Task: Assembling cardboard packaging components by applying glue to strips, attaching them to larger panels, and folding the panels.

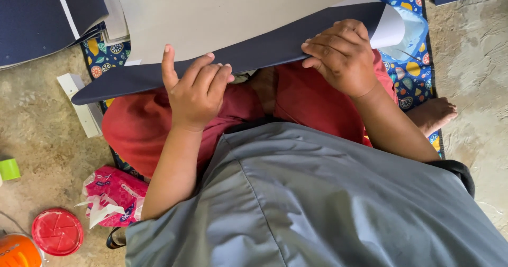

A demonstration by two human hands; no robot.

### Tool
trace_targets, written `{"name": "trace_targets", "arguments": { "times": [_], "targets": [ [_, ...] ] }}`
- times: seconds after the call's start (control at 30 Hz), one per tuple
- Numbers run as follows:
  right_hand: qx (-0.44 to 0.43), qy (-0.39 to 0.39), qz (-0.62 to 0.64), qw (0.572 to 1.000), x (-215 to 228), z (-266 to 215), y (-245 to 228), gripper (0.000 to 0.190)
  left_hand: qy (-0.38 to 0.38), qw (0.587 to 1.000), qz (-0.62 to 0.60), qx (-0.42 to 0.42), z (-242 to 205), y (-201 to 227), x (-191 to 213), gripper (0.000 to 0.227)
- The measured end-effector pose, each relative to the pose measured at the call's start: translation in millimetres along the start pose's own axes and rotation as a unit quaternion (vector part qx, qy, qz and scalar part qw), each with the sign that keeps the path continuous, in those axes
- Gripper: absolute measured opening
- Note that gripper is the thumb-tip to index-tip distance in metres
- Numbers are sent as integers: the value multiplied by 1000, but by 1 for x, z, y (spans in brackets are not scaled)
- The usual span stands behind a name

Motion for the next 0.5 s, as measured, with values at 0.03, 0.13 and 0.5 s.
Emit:
{"name": "trace_targets", "arguments": {
  "times": [0.03,0.13,0.5],
  "targets": [
    [0,0,0,1000,0,-1,-1,27,0,1000,0,0,1,0,1,12],
    [-1,5,-16,1000,-2,1,-3,22,-6,1000,-11,-2,4,2,0,11],
    [14,12,-48,999,-9,10,-23,24,13,999,-27,-22,23,31,-41,11]
  ]
}}
Point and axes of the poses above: each hand's wrist, its own z-axis towards the middle knuckle, its own x-axis out of the back of the hand, y = z × x, the point moved 3 cm from there along z, towards the middle knuckle, and after that the axes turned 15 degrees about -x, right-handed, at the moved point
